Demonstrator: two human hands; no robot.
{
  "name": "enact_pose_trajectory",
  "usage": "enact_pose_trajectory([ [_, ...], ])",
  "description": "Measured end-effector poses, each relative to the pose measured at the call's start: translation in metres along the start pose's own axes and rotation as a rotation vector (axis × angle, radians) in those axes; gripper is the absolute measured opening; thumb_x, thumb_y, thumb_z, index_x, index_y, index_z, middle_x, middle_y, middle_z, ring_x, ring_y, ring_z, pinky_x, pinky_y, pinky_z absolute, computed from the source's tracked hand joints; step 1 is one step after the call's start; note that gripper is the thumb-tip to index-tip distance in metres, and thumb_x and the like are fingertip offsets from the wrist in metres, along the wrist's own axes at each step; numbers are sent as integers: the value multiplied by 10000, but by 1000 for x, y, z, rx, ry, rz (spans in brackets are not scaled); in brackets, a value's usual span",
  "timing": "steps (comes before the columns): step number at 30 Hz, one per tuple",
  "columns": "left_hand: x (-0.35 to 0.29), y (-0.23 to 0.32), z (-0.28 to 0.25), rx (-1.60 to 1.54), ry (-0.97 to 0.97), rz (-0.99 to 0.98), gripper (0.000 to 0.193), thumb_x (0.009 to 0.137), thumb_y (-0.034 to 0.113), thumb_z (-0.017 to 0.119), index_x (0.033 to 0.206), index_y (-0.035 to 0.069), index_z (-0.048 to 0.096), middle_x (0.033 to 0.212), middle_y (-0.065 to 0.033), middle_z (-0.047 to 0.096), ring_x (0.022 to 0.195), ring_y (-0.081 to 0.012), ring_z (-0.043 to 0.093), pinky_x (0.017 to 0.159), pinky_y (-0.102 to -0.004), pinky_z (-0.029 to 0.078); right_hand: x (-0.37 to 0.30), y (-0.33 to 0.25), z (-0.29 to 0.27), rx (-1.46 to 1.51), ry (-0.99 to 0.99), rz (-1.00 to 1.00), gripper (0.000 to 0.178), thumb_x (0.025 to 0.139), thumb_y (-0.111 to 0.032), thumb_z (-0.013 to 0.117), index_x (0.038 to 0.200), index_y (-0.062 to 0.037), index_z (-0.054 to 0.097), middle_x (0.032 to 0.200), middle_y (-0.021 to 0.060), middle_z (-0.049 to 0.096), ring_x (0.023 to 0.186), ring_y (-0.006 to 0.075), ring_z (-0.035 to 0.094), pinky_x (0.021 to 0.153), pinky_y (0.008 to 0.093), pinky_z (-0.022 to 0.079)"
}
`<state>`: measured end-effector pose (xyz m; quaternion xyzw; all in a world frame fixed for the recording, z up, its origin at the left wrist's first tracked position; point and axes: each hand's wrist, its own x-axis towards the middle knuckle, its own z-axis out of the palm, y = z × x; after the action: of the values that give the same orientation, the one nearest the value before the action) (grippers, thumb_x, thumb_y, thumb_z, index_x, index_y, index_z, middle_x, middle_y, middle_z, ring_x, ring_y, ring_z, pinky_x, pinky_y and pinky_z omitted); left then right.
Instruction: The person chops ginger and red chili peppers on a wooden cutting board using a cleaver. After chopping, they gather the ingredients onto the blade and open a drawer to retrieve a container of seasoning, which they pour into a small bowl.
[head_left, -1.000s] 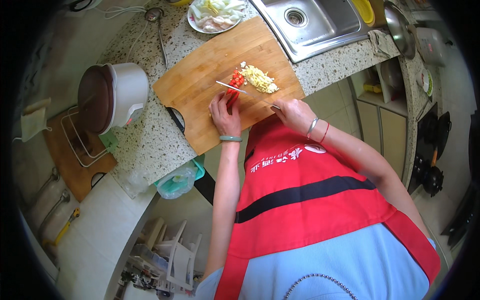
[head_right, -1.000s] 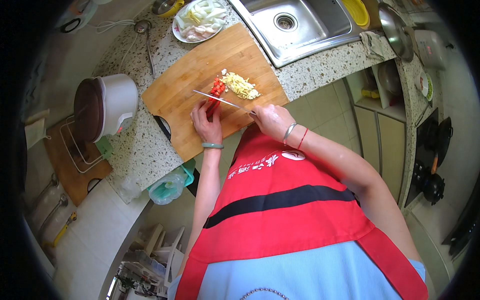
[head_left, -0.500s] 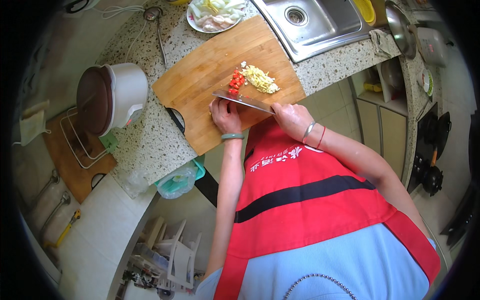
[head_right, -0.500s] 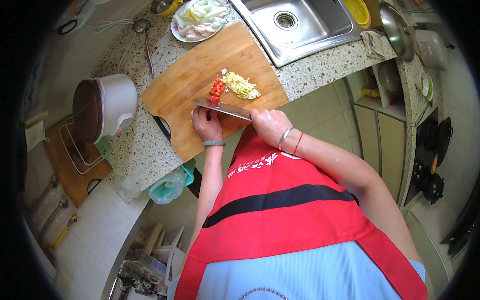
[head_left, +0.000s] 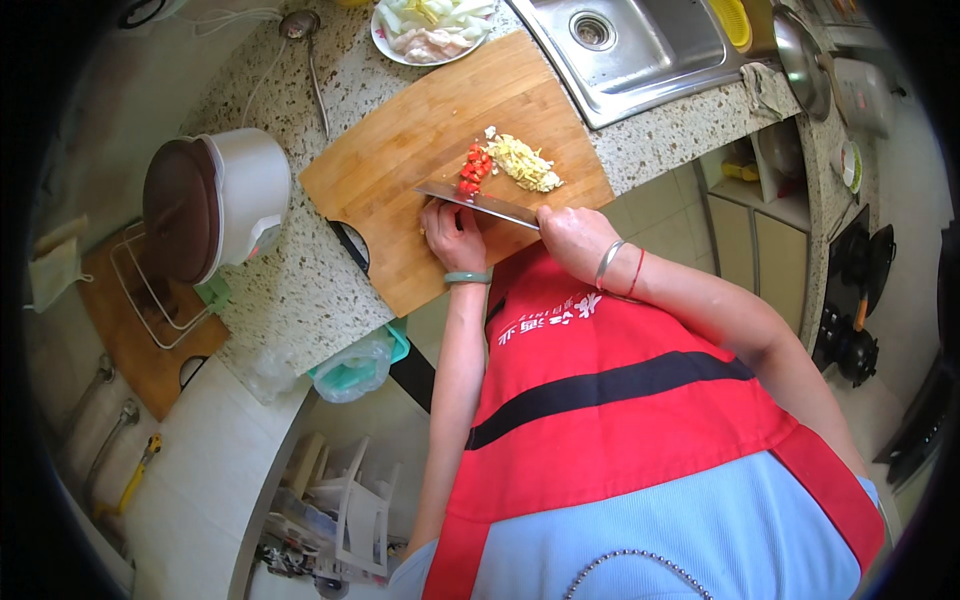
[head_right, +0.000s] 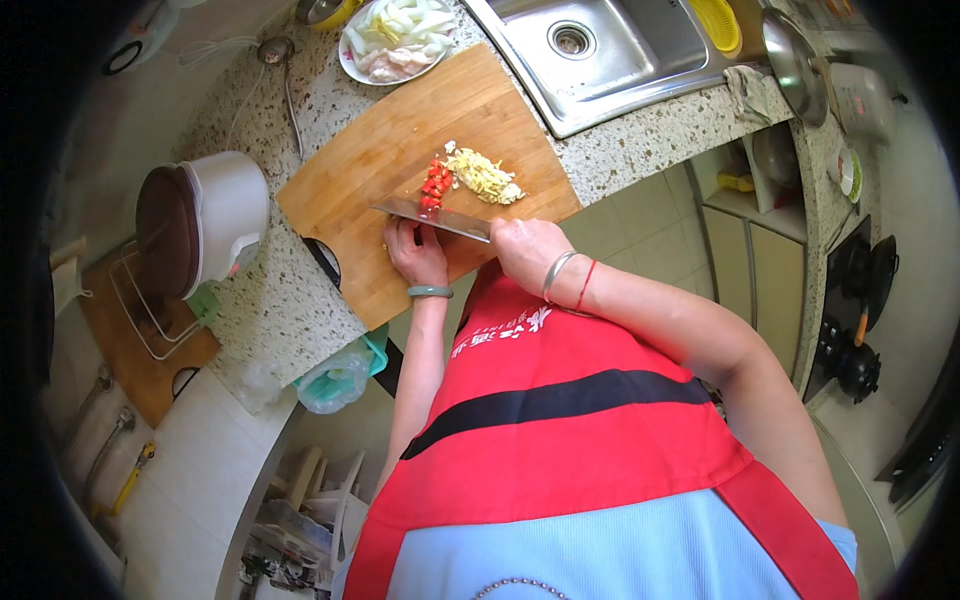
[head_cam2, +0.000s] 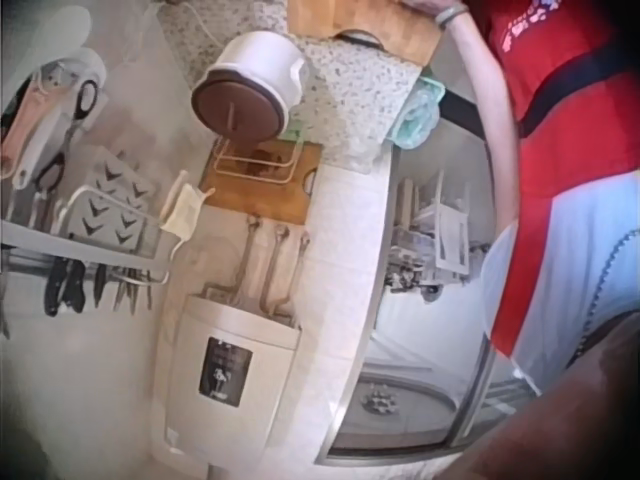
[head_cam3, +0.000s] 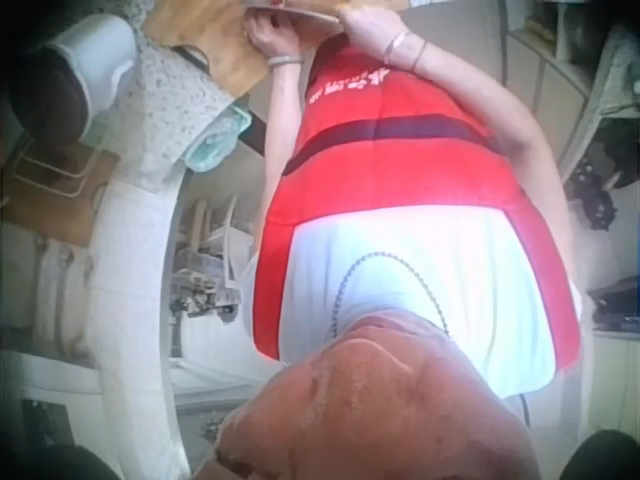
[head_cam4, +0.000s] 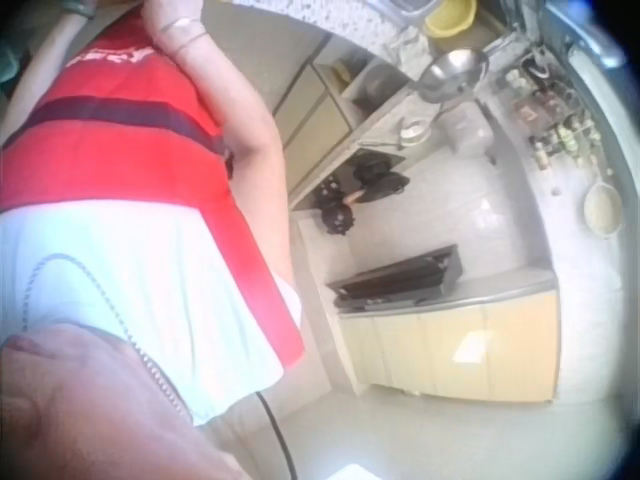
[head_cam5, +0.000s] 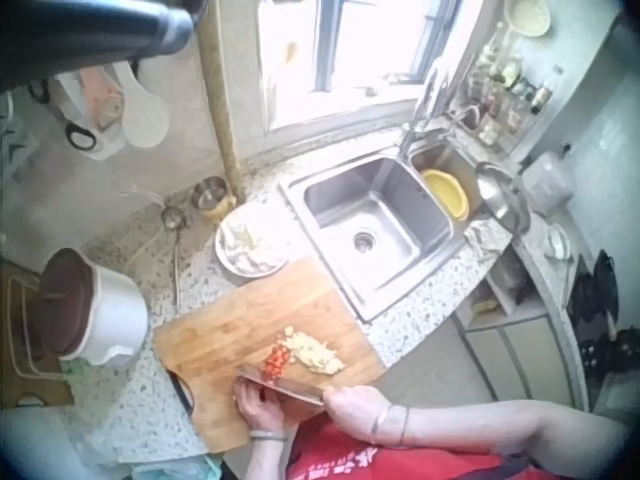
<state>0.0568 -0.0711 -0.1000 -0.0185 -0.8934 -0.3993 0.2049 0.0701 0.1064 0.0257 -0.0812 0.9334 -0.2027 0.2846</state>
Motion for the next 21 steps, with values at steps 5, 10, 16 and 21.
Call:
enact_pose_trajectory([
  [5, 5, 7, -1, -43, -5, -35, 184, 835, 95, 699, 976, -2, 633, 936, -178, 613, 913, -384, 564, 799, -459, 465, 11, -1, 24, -63, 50, 21, 101, 836, -88, 519, 873, 0, 551, 724, 212, 665, 682, 366, 676, 594, 457, 542],
  [10, 7, 6, -4, 43, -39, 18, 142, 832, 90, 697, 945, 32, 634, 963, -151, 610, 906, -350, 564, 803, -447, 456, 14, 8, 29, -18, 109, -7, 108, 867, -122, 531, 917, -32, 561, 710, 201, 646, 664, 383, 652, 582, 482, 517],
  [16, 11, 13, -6, -16, -38, 27, 152, 837, 91, 703, 959, 51, 623, 1001, -121, 608, 930, -310, 571, 813, -429, 456, 7, 23, 5, 156, 221, -47, 230, 923, -232, 532, 828, -39, 611, 741, 209, 648, 703, 410, 641, 626, 498, 511],
  [21, 2, 11, -9, -79, -2, -18, 168, 831, 63, 705, 965, 36, 607, 1030, -132, 604, 948, -314, 572, 821, -414, 471, -9, 23, 7, 111, 167, -12, 238, 939, -258, 520, 868, -46, 603, 722, 204, 640, 676, 405, 636, 611, 499, 503],
])
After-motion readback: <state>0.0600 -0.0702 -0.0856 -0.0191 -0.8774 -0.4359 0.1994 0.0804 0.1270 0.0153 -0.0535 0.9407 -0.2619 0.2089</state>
